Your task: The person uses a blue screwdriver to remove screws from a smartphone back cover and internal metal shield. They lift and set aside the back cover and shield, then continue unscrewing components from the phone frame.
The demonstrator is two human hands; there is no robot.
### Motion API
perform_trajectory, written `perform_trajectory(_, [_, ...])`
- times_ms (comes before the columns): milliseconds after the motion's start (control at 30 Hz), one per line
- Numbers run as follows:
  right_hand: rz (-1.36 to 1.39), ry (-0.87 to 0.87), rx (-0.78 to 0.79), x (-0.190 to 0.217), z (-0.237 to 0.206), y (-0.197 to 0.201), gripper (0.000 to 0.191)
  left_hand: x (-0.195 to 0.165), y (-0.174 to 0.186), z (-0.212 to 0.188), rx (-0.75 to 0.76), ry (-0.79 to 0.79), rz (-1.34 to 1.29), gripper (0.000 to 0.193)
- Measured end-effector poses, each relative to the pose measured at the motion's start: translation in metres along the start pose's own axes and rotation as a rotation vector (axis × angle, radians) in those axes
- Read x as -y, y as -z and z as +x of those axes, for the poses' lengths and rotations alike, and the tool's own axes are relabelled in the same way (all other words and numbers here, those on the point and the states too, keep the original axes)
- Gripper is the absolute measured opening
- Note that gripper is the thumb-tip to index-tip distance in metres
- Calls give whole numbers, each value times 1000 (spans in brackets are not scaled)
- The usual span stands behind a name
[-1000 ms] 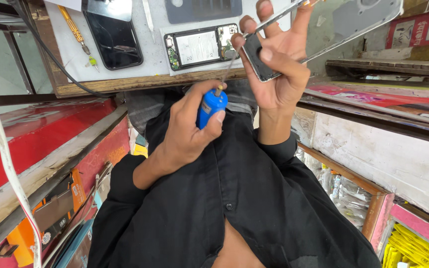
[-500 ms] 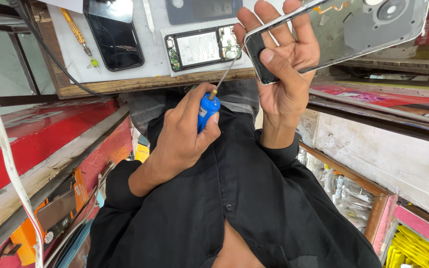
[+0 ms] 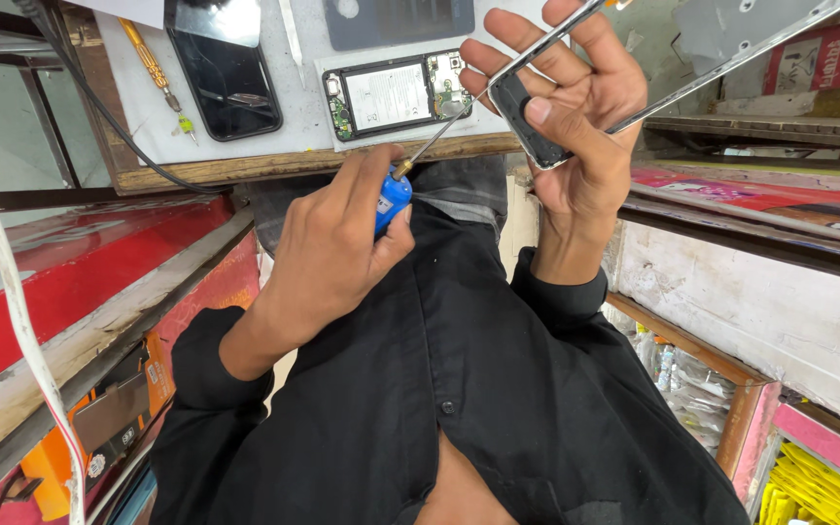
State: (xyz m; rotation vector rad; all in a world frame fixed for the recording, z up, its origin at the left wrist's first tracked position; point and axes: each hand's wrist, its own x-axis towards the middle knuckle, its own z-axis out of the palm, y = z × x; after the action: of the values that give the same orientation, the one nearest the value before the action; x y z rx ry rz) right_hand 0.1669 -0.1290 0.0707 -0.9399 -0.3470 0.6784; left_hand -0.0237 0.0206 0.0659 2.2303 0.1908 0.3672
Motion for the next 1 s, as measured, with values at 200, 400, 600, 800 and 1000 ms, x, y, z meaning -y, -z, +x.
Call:
perform_trajectory(200, [-2,11,15,6,-2,1,59,-1,-4,2,-7,-24,-32,50])
perform_trajectory(400, [-19,10,20,7,0,2,58,0,-3,4,-4,-25,-22,48])
perform_trajectory(600, [-51,1,63,10,0,1,55,1,1,5,14,-50,35,49])
perform_trajectory(800, [-54,-8,65,10,1,0,54,2,1,7,16,-50,42,50])
perform_trajectory(1000, [-59,-14,87,9,2,4,53,0,4,9,6,-61,76,49])
